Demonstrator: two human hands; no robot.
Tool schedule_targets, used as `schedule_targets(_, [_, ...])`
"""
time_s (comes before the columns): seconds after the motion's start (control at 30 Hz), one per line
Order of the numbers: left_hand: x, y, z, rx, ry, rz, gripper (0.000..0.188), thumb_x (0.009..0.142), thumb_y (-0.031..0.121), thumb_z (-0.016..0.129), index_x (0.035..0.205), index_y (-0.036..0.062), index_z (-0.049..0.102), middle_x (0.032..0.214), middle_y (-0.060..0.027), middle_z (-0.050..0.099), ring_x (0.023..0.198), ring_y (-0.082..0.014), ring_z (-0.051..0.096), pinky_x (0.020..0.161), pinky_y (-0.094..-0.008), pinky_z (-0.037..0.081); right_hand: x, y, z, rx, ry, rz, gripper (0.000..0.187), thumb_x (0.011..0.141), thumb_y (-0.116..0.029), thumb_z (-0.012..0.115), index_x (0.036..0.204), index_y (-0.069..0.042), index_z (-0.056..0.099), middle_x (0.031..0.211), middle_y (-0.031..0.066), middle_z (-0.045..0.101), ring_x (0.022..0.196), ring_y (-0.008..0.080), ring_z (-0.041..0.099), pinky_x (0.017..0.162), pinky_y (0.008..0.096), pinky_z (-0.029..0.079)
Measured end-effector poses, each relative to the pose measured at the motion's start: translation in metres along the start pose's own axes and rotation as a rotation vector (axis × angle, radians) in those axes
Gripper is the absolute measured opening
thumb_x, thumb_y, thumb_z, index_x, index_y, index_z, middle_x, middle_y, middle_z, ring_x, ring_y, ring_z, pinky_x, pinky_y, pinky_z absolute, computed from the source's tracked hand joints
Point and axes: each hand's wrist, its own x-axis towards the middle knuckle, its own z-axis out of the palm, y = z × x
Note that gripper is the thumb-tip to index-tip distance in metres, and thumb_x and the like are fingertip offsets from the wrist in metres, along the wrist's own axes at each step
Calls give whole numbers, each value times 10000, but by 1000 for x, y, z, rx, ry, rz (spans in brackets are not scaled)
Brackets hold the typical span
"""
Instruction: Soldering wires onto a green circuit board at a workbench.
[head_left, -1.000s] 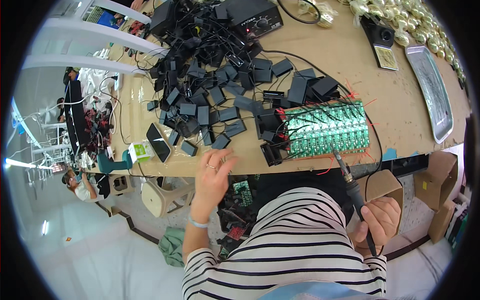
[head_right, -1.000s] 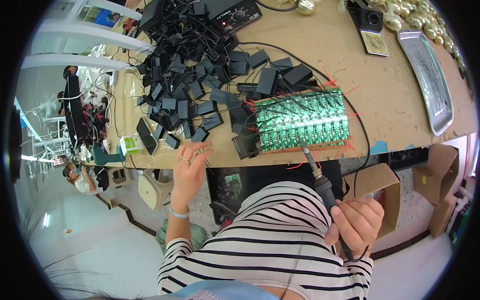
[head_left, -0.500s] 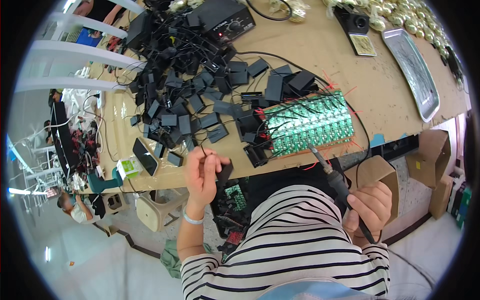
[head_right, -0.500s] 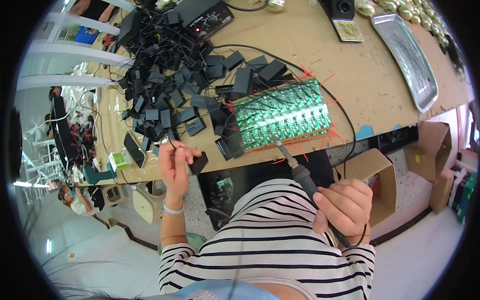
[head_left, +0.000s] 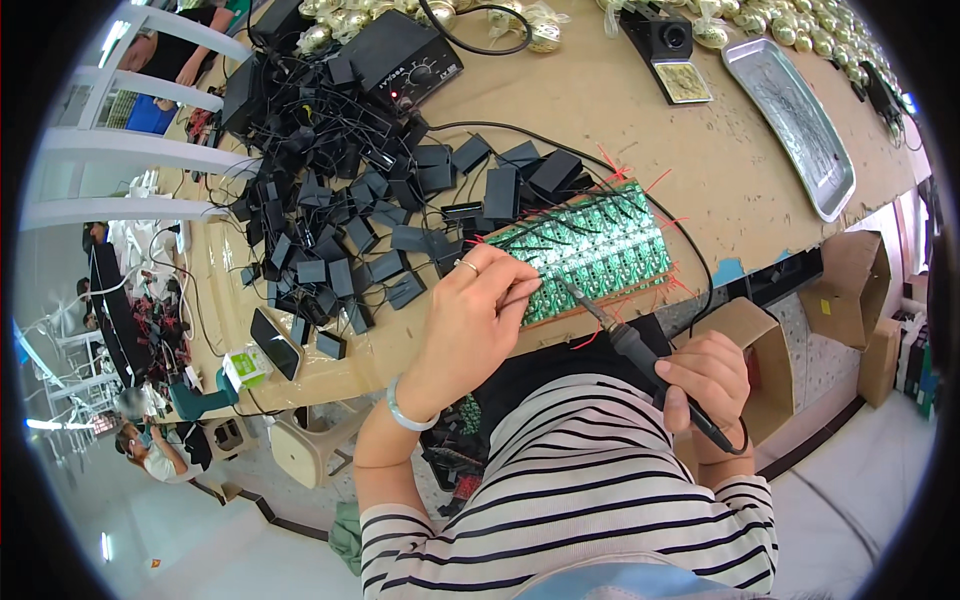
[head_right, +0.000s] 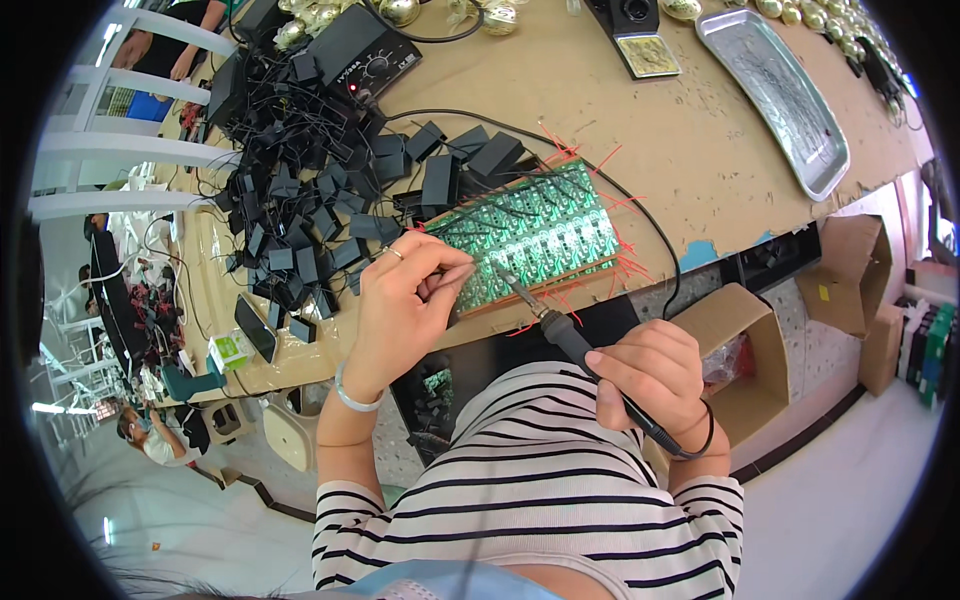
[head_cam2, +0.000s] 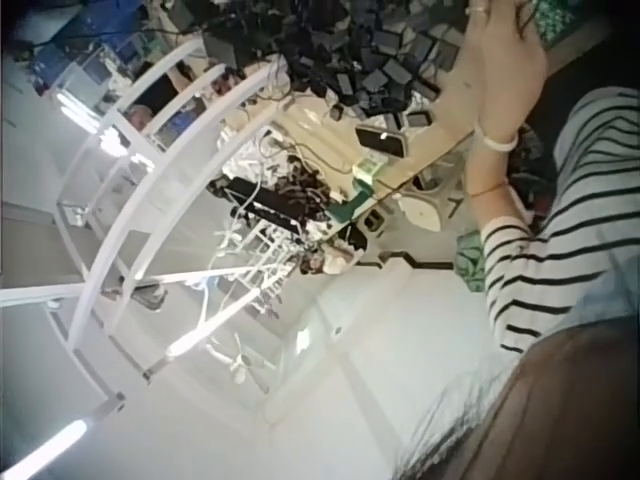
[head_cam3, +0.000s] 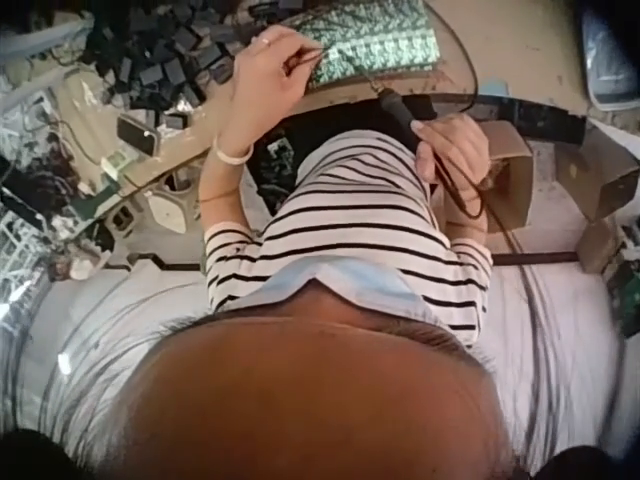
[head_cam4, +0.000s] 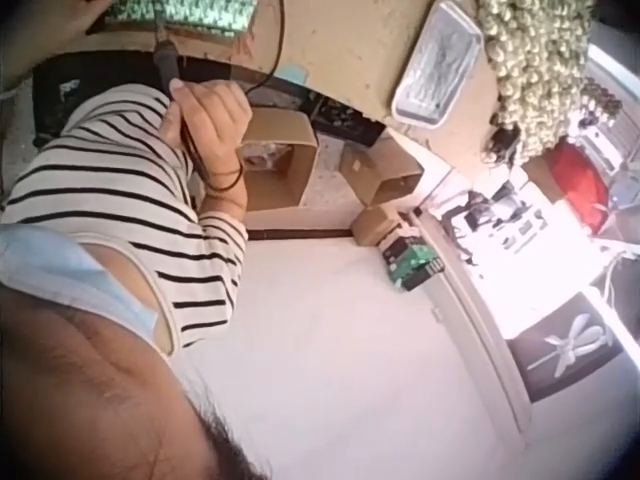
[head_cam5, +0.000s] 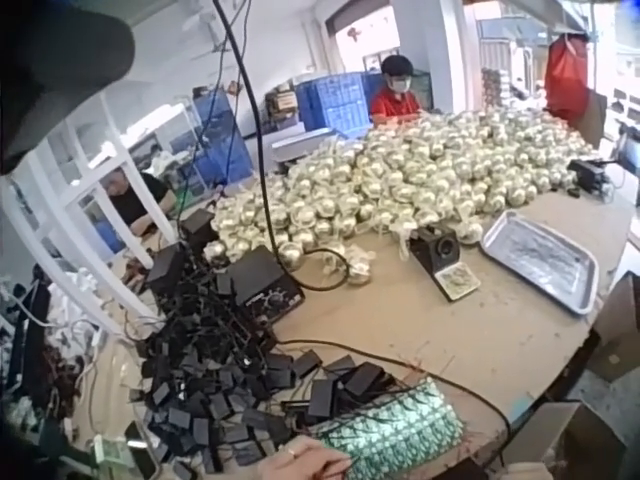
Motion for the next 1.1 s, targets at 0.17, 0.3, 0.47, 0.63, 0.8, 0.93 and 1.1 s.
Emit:
schedule_targets(0.17, [0,-4,2,61,-25,28,119,855,-45,705,956,11,678,918,-118,621,740,-305,647,647,-394,518,5,6,5,21,-14,-14,257,726,10,653,978,9,706,827,78,682,621,221,613,570,331,514])
schedule_targets(0.3, [2,-3,2,122,-43,78,163,836,-57,721,977,17,691,928,-93,604,712,-261,624,638,-362,509,6,7,4,4,-47,-33,281,700,14,657,975,10,716,840,77,686,626,212,609,569,323,509])
schedule_targets(0.47, [-1,-2,2,278,-83,151,230,804,-74,722,1008,29,705,935,-82,586,719,-238,622,658,-350,519,7,5,5,-7,-56,-45,277,682,11,657,952,15,720,824,79,686,604,202,600,552,314,501])
schedule_targets(0.63, [-2,1,0,346,-118,194,260,787,-64,721,1032,22,698,960,-87,583,759,-235,623,679,-359,527,8,4,5,-32,-51,-77,269,673,-1,657,933,28,718,795,84,682,580,196,591,533,307,494])
schedule_targets(0.8, [0,3,-1,382,-141,223,258,794,-68,715,1038,14,697,967,-91,587,764,-247,628,686,-365,533,7,5,6,-28,-44,-85,269,672,-15,654,928,33,721,783,89,681,573,197,583,535,310,500])
schedule_targets(0.93, [1,3,-1,389,-150,227,254,798,-72,715,1038,10,699,965,-98,588,780,-256,638,693,-369,536,6,5,5,-28,-31,-79,283,670,-19,651,938,36,722,787,93,679,579,201,584,538,314,504])
schedule_targets(1.1, [0,5,-1,381,-153,207,260,793,-88,711,1035,7,705,969,-100,591,797,-264,647,698,-379,533,5,3,-3,-18,-1,-59,293,679,-18,646,957,37,721,818,92,677,603,206,597,548,320,510])
